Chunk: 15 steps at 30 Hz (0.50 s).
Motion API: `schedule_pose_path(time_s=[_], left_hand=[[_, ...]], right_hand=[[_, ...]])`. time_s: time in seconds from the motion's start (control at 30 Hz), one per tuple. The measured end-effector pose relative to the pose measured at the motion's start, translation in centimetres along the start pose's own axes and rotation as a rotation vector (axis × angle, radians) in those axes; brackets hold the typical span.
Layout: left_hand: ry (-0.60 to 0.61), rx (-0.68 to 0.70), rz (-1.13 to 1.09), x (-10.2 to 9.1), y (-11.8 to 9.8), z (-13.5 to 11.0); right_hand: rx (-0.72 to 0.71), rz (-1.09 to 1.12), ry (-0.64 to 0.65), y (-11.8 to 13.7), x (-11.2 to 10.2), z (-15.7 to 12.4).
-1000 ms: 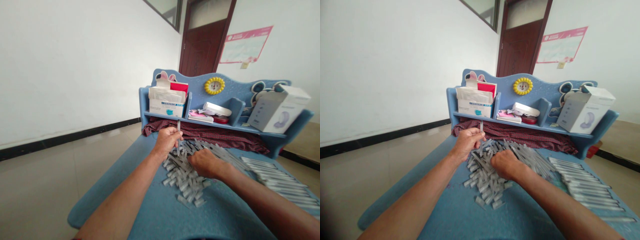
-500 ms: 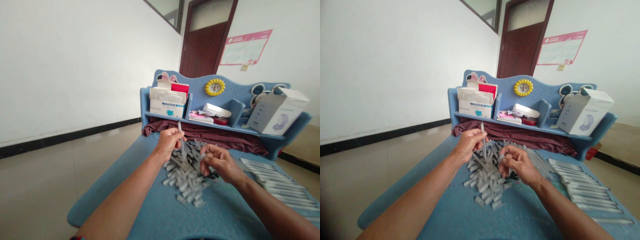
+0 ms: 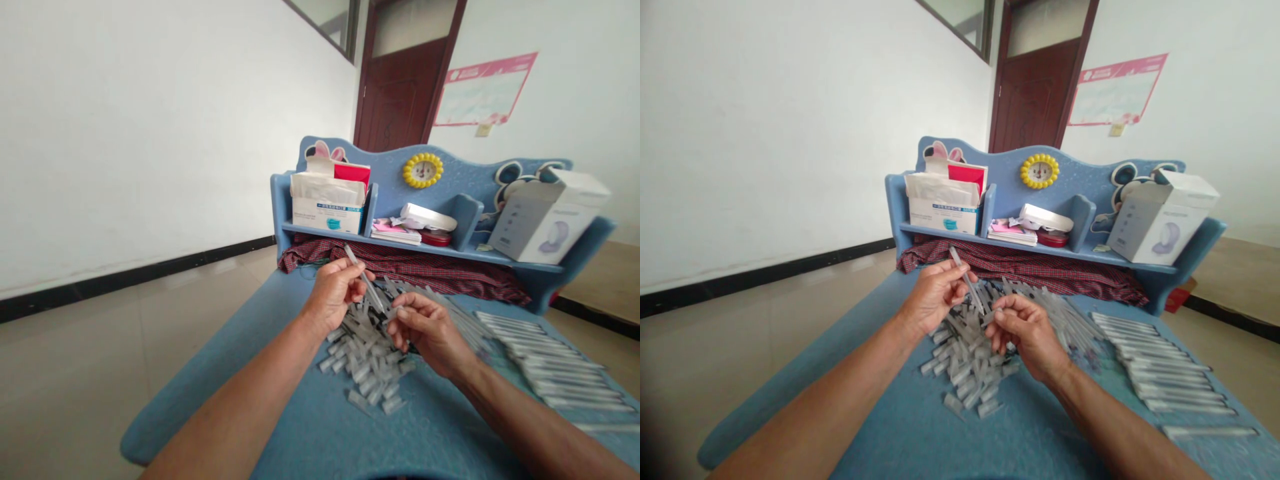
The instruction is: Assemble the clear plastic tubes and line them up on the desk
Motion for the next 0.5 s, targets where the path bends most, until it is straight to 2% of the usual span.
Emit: schedule_pose_path(time_s=[0.17,0.5], left_hand=[[-0.018,-0.011,-0.039,0.07,0.06,-0.16],[-0.009,0.024,-0.052,0.02,0.06,-0.05]], right_hand=[[-0.073,-0.030,-0.098,0.50,-0.68,0.03],[-0.087,-0.015,-0.094,0.24,-0.61,0.06]])
Point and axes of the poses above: each hand's wrist, its own z-axis towards the middle knuckle, its own x-axis out of the palm, y = z × x, the point moved 7 cm from there along z, towards the middle knuckle, and after that the axes turned 6 degrees about -x, right-handed, at the moved point
